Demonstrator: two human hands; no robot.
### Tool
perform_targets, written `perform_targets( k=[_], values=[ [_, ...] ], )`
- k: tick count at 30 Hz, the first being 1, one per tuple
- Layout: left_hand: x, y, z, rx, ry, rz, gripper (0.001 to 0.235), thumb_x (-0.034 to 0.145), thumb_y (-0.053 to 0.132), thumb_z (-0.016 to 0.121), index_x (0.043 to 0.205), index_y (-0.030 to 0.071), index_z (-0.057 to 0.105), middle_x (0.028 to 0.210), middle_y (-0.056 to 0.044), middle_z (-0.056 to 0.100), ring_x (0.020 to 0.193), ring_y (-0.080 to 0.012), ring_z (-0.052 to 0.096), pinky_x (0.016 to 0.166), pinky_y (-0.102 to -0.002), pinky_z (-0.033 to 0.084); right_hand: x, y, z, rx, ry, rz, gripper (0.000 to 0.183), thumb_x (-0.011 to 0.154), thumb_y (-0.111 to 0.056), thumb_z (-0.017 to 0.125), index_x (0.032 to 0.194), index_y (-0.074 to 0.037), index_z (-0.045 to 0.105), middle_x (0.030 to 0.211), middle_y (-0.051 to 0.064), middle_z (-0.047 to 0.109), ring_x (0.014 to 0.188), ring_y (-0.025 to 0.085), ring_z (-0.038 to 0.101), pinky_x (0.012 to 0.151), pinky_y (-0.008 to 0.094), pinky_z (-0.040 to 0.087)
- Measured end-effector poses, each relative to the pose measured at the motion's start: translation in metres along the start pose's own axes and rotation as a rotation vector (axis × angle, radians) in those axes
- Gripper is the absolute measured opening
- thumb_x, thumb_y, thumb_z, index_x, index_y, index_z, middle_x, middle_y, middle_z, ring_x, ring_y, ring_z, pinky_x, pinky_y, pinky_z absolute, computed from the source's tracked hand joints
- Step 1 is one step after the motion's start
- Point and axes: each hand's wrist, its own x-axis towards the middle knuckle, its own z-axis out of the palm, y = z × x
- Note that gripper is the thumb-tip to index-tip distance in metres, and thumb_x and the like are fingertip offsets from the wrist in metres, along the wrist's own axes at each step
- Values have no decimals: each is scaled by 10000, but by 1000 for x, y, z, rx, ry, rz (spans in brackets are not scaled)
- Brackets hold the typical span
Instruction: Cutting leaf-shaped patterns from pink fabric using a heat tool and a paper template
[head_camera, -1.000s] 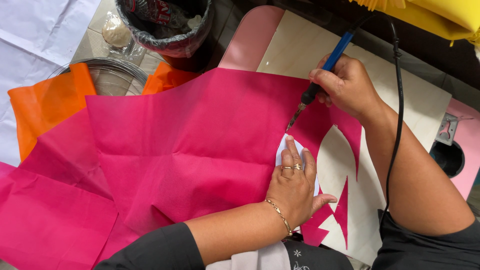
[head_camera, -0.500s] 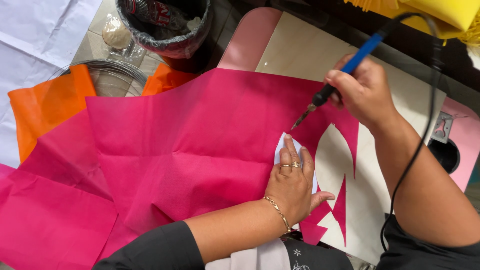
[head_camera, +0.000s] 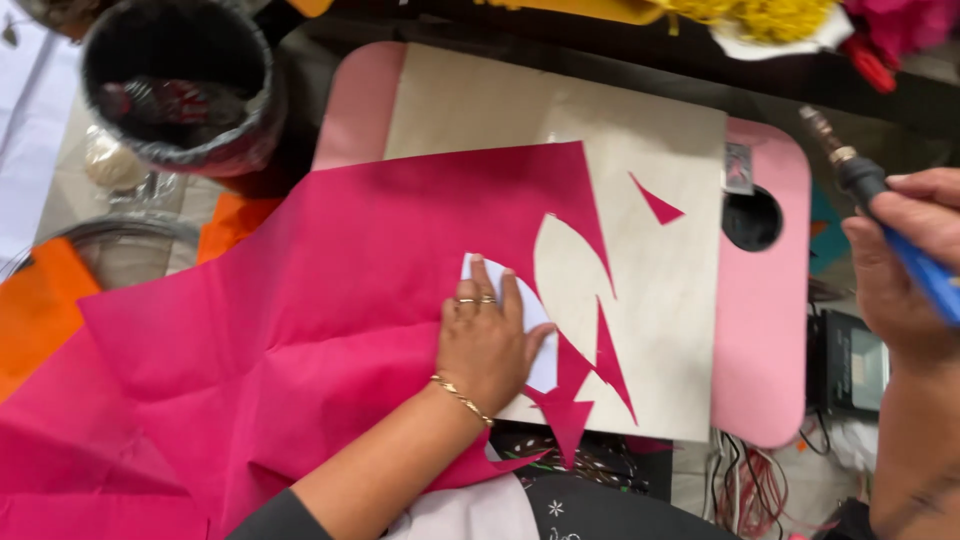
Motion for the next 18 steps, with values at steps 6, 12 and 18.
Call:
perform_targets(
  k=[6,12,18],
  values=[
    [-9,-12,7,194,158,45,653,792,606,540,1300,197,502,1383,-186,471,1094,-296,495,857,-448,351,-74,43,12,-440,-109,-147,243,948,127,646,1118,-29,724,1190,246,553,1036,397,595,913,466,562],
    [-10,-16,9,212,167,37,656,761,589,574,1305,233,487,1397,-134,461,1177,-283,455,927,-488,300,-73,75,58,-444,-92,-230,375,892,233,507,1099,-48,645,1130,151,457,991,340,600,757,430,557],
    [-10,-21,10,119,38,21,653,785,563,538,1353,266,417,1449,-86,372,1244,-318,381,947,-539,229,-60,105,86,-519,-75,-254,412,778,226,604,1048,-82,651,1014,100,428,894,251,537,591,355,520]
  ],
)
